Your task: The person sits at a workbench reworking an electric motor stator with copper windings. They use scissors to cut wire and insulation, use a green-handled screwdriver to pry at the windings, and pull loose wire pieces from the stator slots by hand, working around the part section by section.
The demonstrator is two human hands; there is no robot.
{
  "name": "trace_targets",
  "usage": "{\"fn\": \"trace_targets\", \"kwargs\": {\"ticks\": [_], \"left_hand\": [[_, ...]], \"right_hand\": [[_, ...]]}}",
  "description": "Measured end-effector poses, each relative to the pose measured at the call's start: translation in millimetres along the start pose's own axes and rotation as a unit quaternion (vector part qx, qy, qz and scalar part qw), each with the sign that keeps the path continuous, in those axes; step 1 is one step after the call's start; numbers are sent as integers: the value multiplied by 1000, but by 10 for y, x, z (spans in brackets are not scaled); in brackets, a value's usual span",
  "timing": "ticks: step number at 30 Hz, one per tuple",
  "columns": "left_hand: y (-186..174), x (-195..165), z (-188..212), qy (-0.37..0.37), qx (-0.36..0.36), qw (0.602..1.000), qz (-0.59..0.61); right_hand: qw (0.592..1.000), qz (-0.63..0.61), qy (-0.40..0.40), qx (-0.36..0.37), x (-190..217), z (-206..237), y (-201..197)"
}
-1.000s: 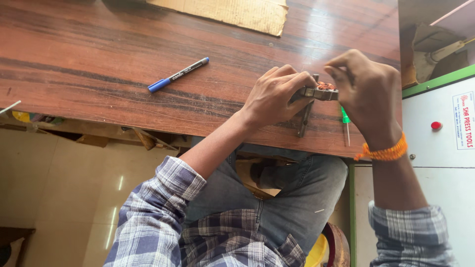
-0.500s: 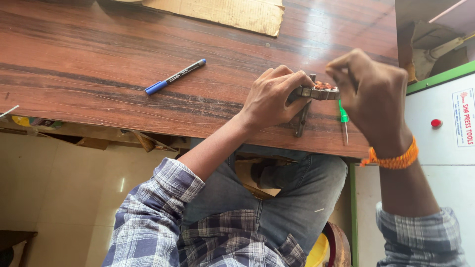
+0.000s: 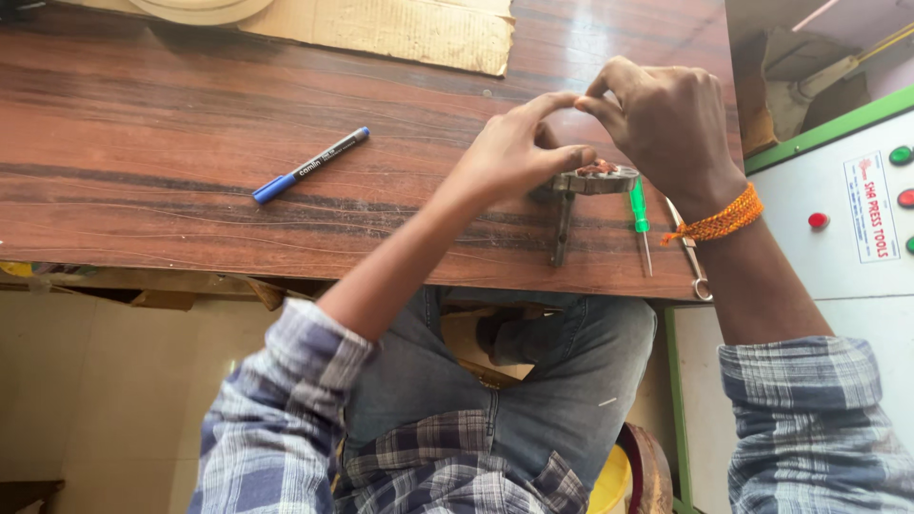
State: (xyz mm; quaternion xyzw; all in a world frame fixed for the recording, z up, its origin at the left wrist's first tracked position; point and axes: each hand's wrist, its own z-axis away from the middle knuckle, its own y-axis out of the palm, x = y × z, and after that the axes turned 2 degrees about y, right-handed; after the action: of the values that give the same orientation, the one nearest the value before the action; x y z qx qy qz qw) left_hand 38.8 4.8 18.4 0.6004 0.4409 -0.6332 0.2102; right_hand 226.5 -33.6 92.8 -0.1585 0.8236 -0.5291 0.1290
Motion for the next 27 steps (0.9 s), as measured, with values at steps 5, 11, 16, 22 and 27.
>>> {"fn": "trace_targets", "kwargs": {"ticks": [5, 11, 16, 22, 27], "left_hand": [[-51, 78, -158, 105, 113, 969, 191], [-382, 250, -60, 217, 117, 963, 105], [-426, 190, -68, 236, 105, 966, 21], [-509, 102, -161, 234, 162, 959, 7], [-560, -35, -258, 243, 202, 947, -60]], "right_hand": [[996, -66, 53, -33, 194, 73, -158], [944, -243, 225, 12, 660, 414, -315], [940, -256, 217, -66, 1037, 647, -163], [918, -266, 267, -124, 1248, 835, 174], [862, -371, 301, -169, 1215, 1010, 277]]}}
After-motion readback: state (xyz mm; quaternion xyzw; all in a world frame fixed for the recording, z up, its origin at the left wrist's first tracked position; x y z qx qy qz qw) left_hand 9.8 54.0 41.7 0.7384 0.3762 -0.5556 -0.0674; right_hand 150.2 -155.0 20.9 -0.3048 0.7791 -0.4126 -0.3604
